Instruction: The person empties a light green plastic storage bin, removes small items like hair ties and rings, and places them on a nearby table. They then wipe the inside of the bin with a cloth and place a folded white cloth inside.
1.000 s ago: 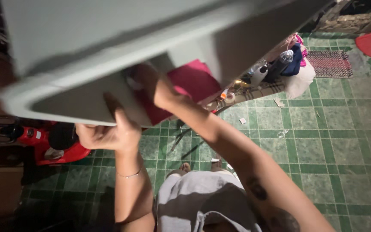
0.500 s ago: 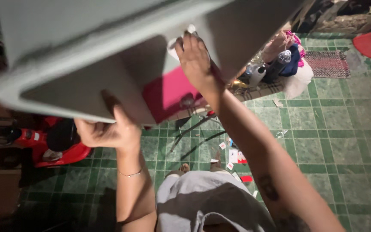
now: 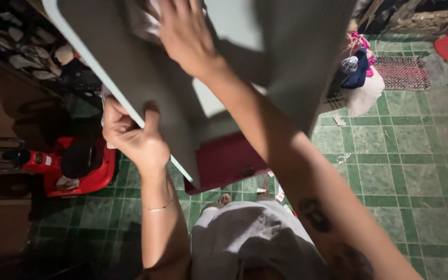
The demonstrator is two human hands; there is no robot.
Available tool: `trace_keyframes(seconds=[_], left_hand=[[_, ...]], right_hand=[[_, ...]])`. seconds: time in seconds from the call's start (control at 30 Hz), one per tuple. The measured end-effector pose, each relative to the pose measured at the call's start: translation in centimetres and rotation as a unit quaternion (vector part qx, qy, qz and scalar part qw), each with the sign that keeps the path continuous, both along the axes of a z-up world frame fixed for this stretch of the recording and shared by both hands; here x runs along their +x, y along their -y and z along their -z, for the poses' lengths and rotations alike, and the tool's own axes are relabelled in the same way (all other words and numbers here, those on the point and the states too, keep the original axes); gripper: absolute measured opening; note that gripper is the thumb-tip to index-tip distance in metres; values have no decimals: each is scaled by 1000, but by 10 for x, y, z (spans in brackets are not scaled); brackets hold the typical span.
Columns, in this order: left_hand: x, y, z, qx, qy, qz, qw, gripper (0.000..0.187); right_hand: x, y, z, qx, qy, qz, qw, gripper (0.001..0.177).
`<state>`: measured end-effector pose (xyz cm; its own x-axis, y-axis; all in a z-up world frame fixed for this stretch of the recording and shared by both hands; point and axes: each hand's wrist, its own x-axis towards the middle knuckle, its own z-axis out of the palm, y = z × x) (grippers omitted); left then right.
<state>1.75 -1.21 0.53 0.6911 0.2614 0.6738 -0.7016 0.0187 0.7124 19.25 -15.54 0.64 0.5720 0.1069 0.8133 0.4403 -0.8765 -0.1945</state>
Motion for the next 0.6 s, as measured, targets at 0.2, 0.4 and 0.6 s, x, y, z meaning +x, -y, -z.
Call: trace_keyframes(seconds=[0.2,0.4,0.6], left_hand=[[15,-7,2,-34,-2,11,999,26],[19,0,-2,14,2,4,1000,26],[11,1,-4,72,-33,6,997,26]], right_hand=[[-40,7,160,-223,-177,-100,953,53],[-10,13,193,-34,-334,-511,791,34],[33,68,66,-249,47,-79,964,29]])
